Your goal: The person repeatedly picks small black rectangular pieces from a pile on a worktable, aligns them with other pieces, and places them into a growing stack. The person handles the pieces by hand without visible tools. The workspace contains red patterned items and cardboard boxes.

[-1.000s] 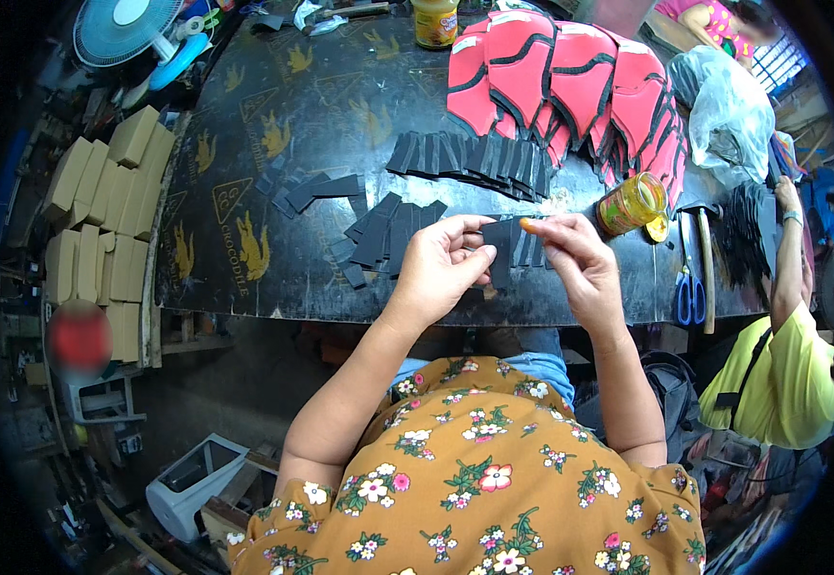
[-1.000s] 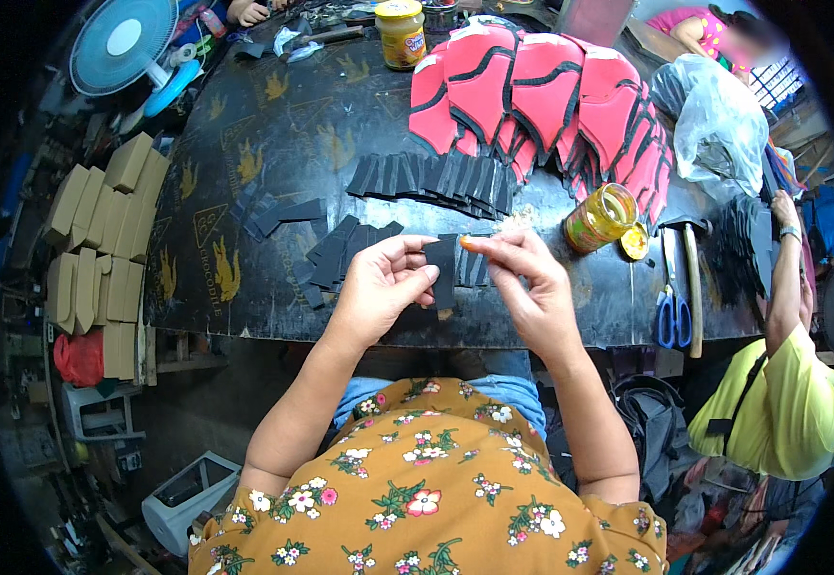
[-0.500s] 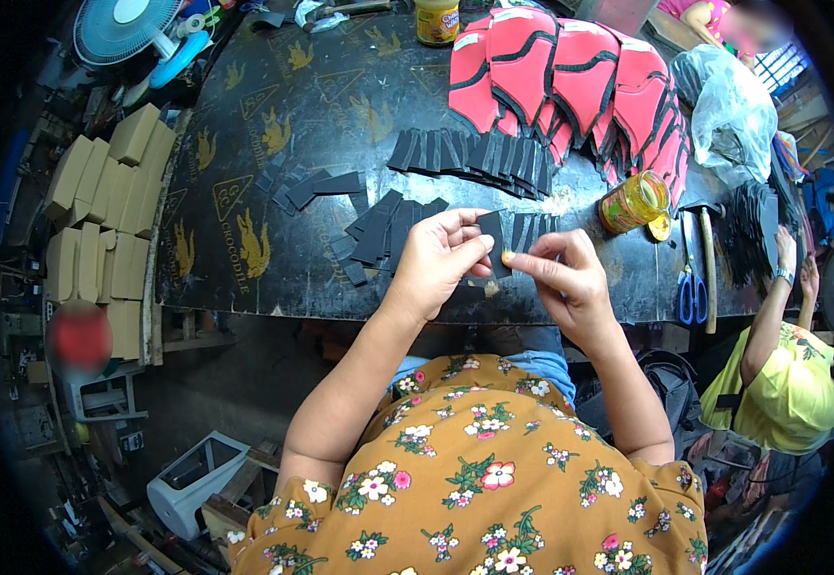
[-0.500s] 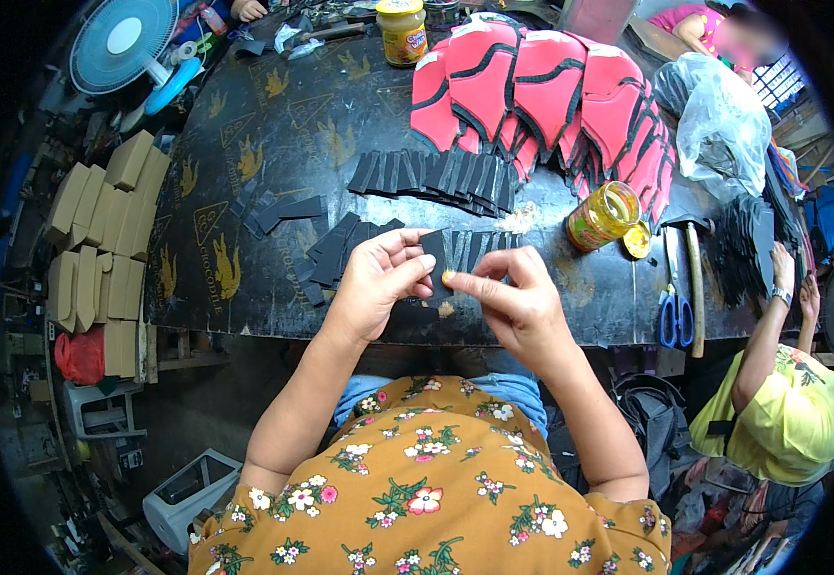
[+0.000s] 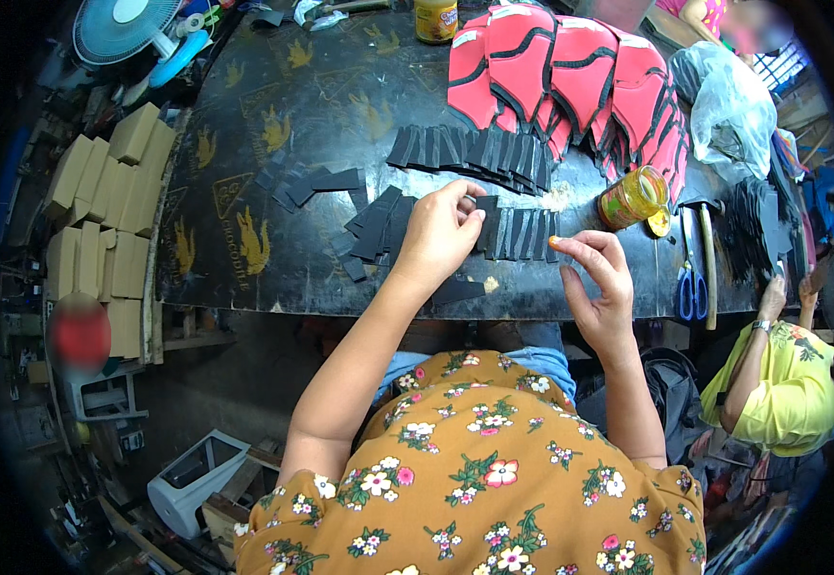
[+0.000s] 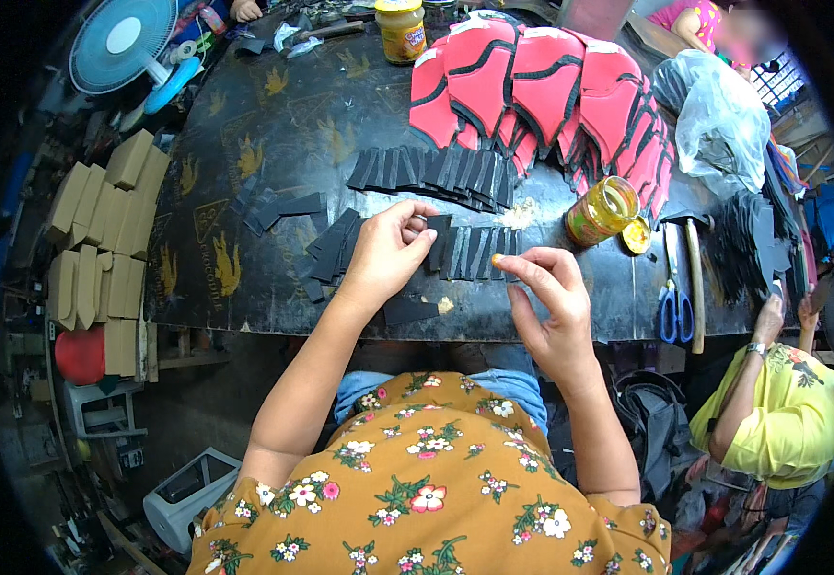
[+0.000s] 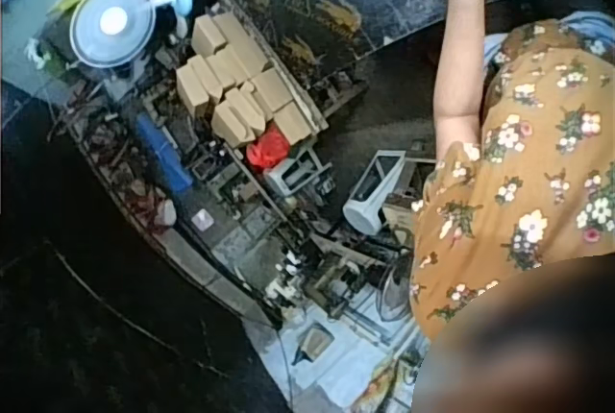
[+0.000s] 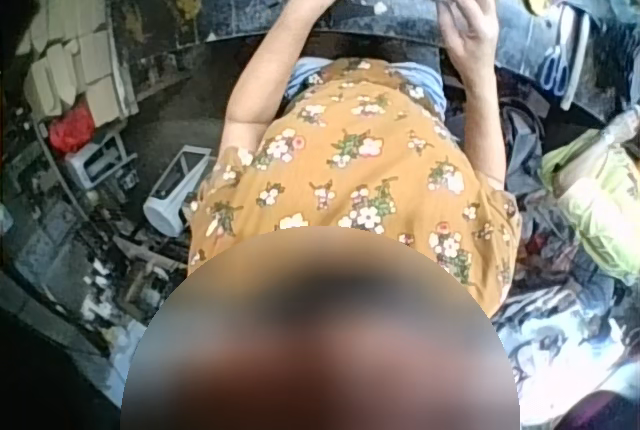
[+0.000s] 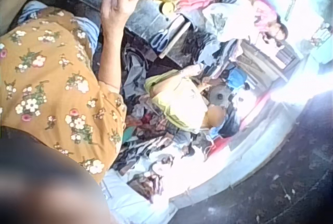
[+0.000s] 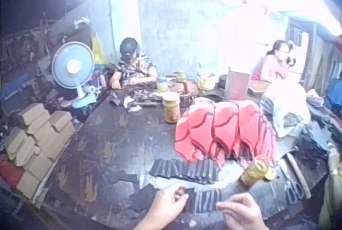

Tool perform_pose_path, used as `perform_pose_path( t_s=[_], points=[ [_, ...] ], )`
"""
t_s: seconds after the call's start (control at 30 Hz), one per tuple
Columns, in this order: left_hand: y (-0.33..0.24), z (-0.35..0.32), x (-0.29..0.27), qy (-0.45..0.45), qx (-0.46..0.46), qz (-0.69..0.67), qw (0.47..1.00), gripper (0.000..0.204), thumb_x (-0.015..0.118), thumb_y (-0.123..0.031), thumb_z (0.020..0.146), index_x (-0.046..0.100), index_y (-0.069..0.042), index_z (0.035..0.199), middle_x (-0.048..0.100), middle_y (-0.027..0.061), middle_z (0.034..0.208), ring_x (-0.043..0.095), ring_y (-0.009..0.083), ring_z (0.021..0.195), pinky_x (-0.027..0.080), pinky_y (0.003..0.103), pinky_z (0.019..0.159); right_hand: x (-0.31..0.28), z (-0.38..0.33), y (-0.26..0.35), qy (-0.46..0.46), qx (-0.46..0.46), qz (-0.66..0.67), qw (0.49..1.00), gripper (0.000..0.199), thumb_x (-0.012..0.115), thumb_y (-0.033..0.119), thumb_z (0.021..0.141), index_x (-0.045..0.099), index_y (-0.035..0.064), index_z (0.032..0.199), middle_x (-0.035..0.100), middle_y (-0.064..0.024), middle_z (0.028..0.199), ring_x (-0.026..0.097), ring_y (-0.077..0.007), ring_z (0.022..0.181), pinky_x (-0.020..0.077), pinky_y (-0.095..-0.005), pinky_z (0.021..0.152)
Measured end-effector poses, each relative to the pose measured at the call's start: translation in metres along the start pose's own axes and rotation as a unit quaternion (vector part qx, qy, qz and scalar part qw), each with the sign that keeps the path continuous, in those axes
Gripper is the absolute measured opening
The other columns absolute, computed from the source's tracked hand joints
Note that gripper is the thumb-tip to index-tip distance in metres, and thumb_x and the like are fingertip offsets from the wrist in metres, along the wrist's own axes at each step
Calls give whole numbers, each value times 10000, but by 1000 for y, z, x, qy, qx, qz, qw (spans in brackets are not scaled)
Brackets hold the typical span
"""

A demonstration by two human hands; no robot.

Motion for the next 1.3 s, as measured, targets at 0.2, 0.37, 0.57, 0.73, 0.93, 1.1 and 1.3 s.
perform_pose_path(
  t_s=[0.2, 0.37, 0.57, 0.73, 0.93, 1.1, 1.3],
  points=[
    [-33, -16, -17, -101, 110, 194, 970, 321, 788, -64, 890, 710, -26, 1199, 683, 172, 1042, 701, 380, 1064, 562, 489, 922, -7, -4, -7, -9, 26, -11, 1000, 419, 724, -99, 867, 771, 43, 1259, 646, -120, 1144, 662, -270, 1057, 541, -364, 957],
    [-40, -67, -31, 139, 112, 288, 941, 361, 845, -101, 828, 689, -66, 1152, 687, 105, 1096, 674, 336, 1025, 535, 452, 919, -20, -5, -17, -25, 43, -45, 998, 377, 740, -81, 885, 769, 28, 1245, 661, -123, 1149, 663, -275, 1083, 536, -368, 976],
    [-40, -81, -31, 123, 100, 254, 954, 245, 827, -35, 806, 649, -56, 972, 647, 99, 929, 636, 327, 966, 502, 460, 881, -94, 29, -23, -162, 2, -279, 946, 394, 917, 227, 825, 798, 74, 1167, 692, -147, 1291, 620, -344, 1219, 474, -461, 1070],
    [-53, -81, -27, 140, 101, 121, 977, 116, 678, 2, 874, 604, -16, 962, 646, 162, 899, 662, 393, 863, 525, 487, 785, -105, 66, -42, -9, 37, -431, 901, 480, 926, 518, 741, 881, 144, 1037, 648, -125, 1465, 548, -359, 1369, 446, -534, 1084],
    [-43, -81, -41, 74, -35, 11, 997, 165, 687, -44, 949, 649, -26, 1109, 681, 154, 975, 668, 263, 757, 544, 379, 701, -94, 75, -58, 56, 51, -432, 899, 493, 930, 526, 726, 882, 125, 1007, 662, -96, 1453, 557, -318, 1362, 444, -528, 1049],
    [-20, -75, -49, 32, -90, -128, 987, 240, 780, 36, 933, 652, -50, 1117, 624, -46, 1028, 598, 10, 856, 480, 173, 733, -120, 53, -41, -164, -17, -369, 915, 333, 930, 306, 796, 788, 115, 1029, 694, -113, 1311, 593, -340, 1270, 443, -486, 1051],
    [-17, -61, -40, 4, -35, -262, 965, 203, 763, 35, 947, 679, -34, 1118, 695, -9, 1033, 657, 49, 898, 541, 218, 826, -116, 30, -28, -113, -18, -380, 918, 271, 925, 249, 801, 803, 133, 1014, 705, -85, 1272, 604, -336, 1222, 445, -467, 1051]
  ],
)
Point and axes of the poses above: each hand's wrist, its own z-axis towards the middle knuckle, its own x-axis out of the palm, y = z × x, the point moved 6 cm from there along z, towards the middle knuckle
